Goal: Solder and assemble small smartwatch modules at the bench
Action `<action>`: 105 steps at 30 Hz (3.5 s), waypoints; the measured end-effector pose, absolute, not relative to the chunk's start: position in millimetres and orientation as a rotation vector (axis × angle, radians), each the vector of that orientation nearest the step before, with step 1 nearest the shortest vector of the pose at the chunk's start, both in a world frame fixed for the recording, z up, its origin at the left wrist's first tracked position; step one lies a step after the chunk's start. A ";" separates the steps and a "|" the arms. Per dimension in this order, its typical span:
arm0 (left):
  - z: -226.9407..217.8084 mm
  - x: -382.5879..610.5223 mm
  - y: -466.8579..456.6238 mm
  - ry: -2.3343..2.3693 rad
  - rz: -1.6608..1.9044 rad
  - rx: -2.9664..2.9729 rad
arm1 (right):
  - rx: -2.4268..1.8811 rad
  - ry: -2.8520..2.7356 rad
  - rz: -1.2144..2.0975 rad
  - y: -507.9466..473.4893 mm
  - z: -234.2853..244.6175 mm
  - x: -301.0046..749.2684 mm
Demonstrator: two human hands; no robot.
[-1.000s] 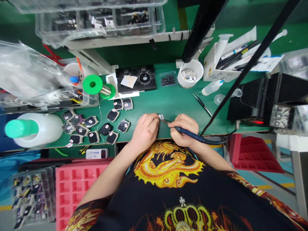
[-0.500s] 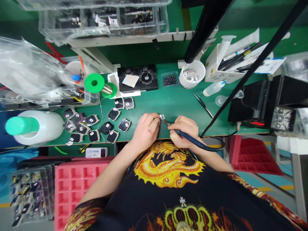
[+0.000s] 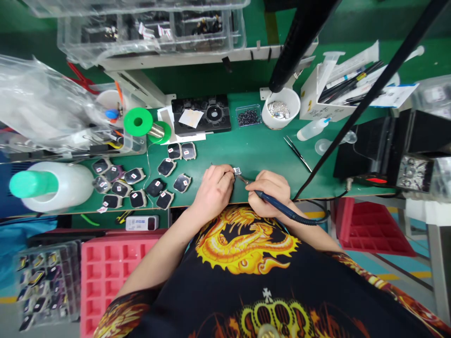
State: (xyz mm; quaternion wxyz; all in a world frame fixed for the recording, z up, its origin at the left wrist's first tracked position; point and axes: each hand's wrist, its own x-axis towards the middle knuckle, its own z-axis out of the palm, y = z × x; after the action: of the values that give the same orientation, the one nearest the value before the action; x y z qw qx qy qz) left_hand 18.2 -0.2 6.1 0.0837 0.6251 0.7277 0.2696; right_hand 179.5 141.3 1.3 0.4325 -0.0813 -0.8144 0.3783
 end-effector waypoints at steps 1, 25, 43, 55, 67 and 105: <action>6.1 18.3 -0.2 2.172 0.806 1.866 | -0.204 -2.031 0.944 141.2 1.2 179.7; 6.0 18.4 0.2 2.172 0.785 1.857 | -0.179 -2.036 0.935 139.8 1.6 180.6; 3.3 18.0 -0.5 2.149 0.820 1.840 | -0.163 -2.057 0.911 139.8 6.7 180.4; 3.1 16.8 -1.0 2.126 0.832 1.818 | -0.156 -2.043 0.914 139.7 6.5 180.1; 3.5 15.2 -0.7 2.100 0.873 1.835 | -0.151 -2.034 0.917 139.7 5.6 180.6; 141.0 -63.8 57.5 1.379 1.898 0.782 | -0.464 -1.797 1.016 138.3 12.2 183.3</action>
State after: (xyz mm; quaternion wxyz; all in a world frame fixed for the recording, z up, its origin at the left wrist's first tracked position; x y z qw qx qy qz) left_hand -63.8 57.5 141.0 0.3281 0.2987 0.5268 0.7250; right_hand 183.3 138.3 12.2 0.4907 -0.1913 -0.7401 0.4182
